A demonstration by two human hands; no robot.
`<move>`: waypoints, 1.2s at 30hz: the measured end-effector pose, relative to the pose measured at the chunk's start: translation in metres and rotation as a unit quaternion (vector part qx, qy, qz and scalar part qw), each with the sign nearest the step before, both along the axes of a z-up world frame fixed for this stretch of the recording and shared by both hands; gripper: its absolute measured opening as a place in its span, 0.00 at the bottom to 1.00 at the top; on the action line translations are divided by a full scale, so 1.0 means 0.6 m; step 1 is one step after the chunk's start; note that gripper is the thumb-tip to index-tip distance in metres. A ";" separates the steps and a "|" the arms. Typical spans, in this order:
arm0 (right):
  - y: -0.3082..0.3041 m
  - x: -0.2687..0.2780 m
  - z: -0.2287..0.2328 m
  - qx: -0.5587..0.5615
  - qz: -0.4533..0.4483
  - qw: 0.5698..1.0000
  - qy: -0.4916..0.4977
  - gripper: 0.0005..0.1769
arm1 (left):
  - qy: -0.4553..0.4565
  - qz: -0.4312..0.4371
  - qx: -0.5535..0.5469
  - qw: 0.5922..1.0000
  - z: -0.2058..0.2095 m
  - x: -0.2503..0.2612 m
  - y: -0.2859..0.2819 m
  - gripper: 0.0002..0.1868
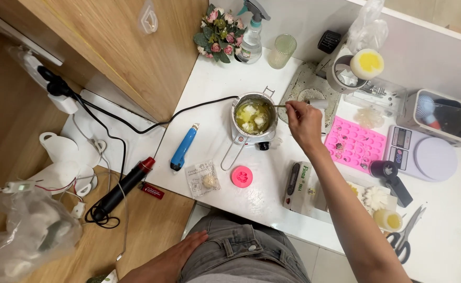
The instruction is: The recorder is preparing wax, scraping off excess, and measuring the temperature using a digital thermometer for candle making.
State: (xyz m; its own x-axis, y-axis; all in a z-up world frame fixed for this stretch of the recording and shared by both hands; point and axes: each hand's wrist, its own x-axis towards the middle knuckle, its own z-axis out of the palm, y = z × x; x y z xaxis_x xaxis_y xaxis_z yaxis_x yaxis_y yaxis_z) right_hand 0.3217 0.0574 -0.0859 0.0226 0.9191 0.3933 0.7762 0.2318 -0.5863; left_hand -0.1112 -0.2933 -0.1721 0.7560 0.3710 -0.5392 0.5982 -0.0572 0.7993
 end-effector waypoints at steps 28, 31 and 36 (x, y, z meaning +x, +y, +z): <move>-0.086 -0.004 0.049 -0.180 -0.076 0.979 0.065 0.10 | -0.077 0.391 -0.060 0.915 0.007 0.276 0.518 0.34; -0.097 -0.013 0.070 -0.231 -0.063 0.971 -0.030 0.12 | -0.163 0.428 -0.228 0.859 -0.010 0.292 0.510 0.30; -0.094 -0.021 0.088 -0.298 -0.044 0.942 -0.148 0.15 | -0.246 0.476 -0.237 0.811 -0.064 0.325 0.498 0.31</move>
